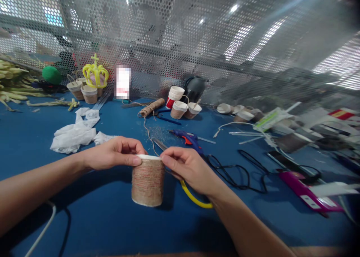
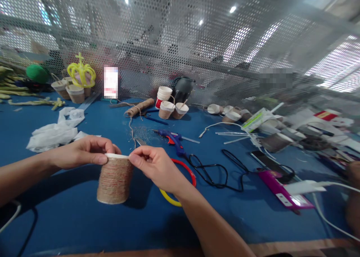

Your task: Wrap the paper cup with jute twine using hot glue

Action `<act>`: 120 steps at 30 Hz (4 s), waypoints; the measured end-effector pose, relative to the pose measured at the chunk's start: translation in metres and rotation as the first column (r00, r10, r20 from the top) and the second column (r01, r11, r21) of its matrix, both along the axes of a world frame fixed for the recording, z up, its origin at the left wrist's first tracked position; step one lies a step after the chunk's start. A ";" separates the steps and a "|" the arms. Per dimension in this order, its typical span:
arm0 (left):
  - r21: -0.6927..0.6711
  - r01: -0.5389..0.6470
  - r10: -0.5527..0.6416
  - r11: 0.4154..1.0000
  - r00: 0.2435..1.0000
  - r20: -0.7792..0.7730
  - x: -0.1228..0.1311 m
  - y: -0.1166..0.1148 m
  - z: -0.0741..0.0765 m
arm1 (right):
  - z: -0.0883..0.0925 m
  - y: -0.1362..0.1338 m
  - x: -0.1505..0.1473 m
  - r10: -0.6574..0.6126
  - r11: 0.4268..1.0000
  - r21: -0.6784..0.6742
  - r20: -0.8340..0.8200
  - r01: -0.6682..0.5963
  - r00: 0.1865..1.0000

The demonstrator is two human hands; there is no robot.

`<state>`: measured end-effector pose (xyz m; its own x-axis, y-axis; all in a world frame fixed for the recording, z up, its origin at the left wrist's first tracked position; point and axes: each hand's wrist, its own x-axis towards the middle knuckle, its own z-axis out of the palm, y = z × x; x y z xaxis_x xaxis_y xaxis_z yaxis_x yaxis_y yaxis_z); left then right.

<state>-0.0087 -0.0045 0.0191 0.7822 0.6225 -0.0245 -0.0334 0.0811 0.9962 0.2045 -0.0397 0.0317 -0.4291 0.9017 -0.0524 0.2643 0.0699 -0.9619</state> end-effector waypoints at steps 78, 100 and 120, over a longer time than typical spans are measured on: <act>0.543 -0.281 0.439 0.791 0.879 -0.185 0.010 -0.006 -0.005 | -0.005 -0.011 -0.015 0.009 0.941 0.293 0.480 -0.170 0.877; 0.703 0.081 0.371 0.706 0.804 -0.465 0.002 -0.008 0.017 | -0.023 0.079 0.074 -0.477 0.842 0.226 0.737 0.490 0.479; 0.594 -0.222 0.439 0.773 0.864 -0.248 0.001 0.012 -0.014 | 0.016 -0.005 0.010 -0.345 0.930 0.237 0.290 0.282 0.893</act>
<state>-0.0075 0.0078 0.0054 0.5260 0.8359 0.1568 0.4041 -0.4078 0.8188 0.2149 -0.0443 0.0472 -0.1108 0.9930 0.0408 0.5940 0.0990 -0.7984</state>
